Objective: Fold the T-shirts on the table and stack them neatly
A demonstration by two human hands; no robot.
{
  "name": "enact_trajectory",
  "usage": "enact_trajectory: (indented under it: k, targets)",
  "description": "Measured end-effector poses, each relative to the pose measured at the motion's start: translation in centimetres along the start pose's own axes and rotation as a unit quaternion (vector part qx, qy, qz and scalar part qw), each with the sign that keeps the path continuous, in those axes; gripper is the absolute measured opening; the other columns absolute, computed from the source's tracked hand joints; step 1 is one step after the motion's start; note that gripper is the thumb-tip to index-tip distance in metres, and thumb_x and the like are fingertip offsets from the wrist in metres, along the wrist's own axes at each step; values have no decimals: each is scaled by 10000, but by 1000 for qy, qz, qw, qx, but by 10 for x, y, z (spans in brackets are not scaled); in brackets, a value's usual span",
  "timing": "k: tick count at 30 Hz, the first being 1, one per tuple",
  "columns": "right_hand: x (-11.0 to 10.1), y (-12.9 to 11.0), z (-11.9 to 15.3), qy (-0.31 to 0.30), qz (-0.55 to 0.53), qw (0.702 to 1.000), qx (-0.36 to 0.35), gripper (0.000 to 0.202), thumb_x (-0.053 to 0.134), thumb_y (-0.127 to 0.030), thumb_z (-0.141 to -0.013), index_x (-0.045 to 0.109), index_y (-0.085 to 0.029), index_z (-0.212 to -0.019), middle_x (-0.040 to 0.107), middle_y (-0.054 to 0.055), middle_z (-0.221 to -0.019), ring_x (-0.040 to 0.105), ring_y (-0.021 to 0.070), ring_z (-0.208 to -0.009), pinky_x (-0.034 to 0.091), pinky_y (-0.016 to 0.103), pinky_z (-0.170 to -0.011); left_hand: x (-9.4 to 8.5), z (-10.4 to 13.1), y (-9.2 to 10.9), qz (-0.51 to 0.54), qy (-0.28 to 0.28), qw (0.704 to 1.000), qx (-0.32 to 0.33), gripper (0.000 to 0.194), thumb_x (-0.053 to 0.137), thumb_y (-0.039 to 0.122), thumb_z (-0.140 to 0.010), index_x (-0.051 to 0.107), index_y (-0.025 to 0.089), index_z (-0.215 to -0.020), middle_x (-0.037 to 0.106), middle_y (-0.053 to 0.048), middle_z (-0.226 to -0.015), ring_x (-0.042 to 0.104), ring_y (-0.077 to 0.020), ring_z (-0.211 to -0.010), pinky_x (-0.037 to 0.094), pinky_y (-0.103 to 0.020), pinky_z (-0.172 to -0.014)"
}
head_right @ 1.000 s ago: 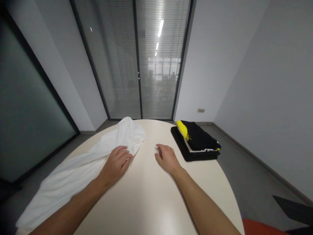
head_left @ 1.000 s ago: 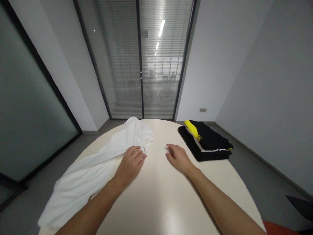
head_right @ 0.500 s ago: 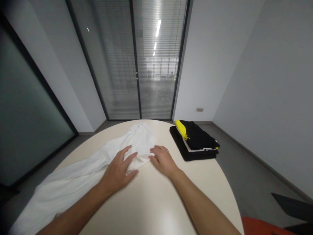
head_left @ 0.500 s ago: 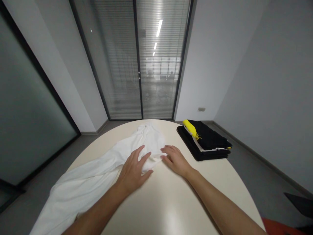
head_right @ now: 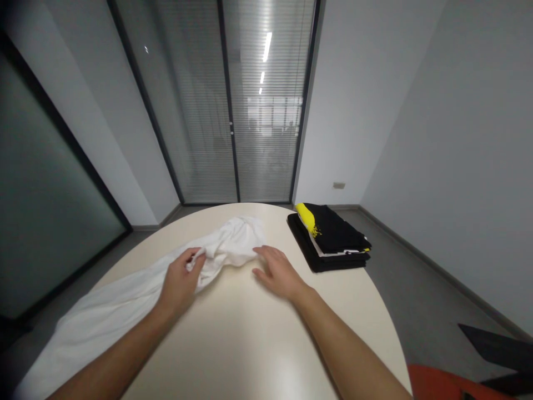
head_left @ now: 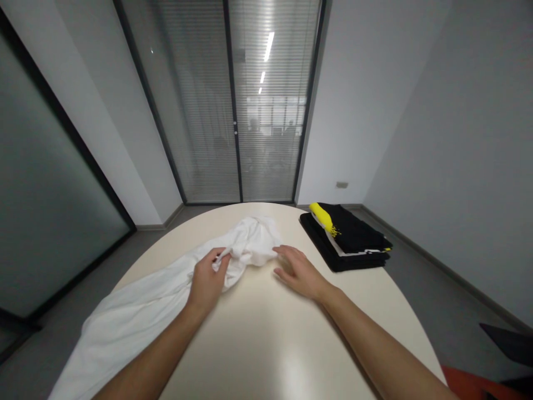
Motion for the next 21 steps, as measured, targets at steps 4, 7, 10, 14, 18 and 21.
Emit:
enact_trajectory:
  k: [4, 7, 10, 14, 18, 21]
  targets:
    - [9, 24, 3, 5, 24, 999, 45, 569, 577, -295, -926, 450, -178, -1468, 531, 164, -1467, 457, 304, -1389, 362, 543, -1159, -43, -20, -54, 83, 141, 976, -146, 371, 581, 477, -866, 656, 164, -1049, 732, -57, -971, 682, -202, -854, 541, -287, -751]
    - [19, 23, 4, -16, 35, 999, 37, 523, 552, -279, -939, 487, -189, -1450, 547, 146, -1465, 460, 305, -1396, 358, 552, -1164, -57, -22, -88, 102, 190, 953, -211, 495, 509, 425, -907, 502, 167, -1329, 694, -115, -1168, 704, -208, -959, 566, -314, -791]
    - [20, 18, 5, -21, 40, 999, 29, 480, 536, -273, -948, 522, -207, -1424, 575, 128, -1444, 469, 305, -1391, 367, 563, -1154, -46, -24, -79, -46, 103, 984, -136, 625, 514, 454, -929, 366, 230, -1494, 500, -162, -1486, 550, -281, -1317, 485, -432, -1034]
    - [15, 10, 3, -24, 42, 999, 17, 418, 539, -273, -951, 579, -226, -1364, 612, 110, -1404, 488, 296, -1374, 377, 561, -1145, -5, -11, -56, -309, -86, 947, -10, 733, 650, 541, -842, 466, 238, -1484, 316, -173, -1618, 320, -436, -1465, 339, -570, -1143]
    - [18, -14, 1, -46, 47, 998, -14, 305, 553, -255, -952, 669, -257, -1234, 659, 72, -1337, 490, 283, -1367, 360, 546, -1154, -2, -8, -48, -385, -114, 916, 3, 574, 510, 446, -947, 498, 197, -1464, 538, -187, -1441, 568, -361, -1279, 456, -473, -1053]
    - [29, -42, 0, -75, 43, 995, -54, 281, 568, -245, -947, 684, -277, -1201, 662, 48, -1336, 493, 277, -1364, 352, 529, -1154, -7, -11, -41, -373, -111, 921, 5, 476, 504, 331, -933, 568, 191, -1383, 650, -148, -1295, 666, -307, -1125, 500, -412, -987]
Point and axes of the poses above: each hand's wrist, its own z-axis away from the middle knuckle, its own x-axis out of the palm, y = z × x, the point moved 9 cm from there along -z, towards the middle knuckle
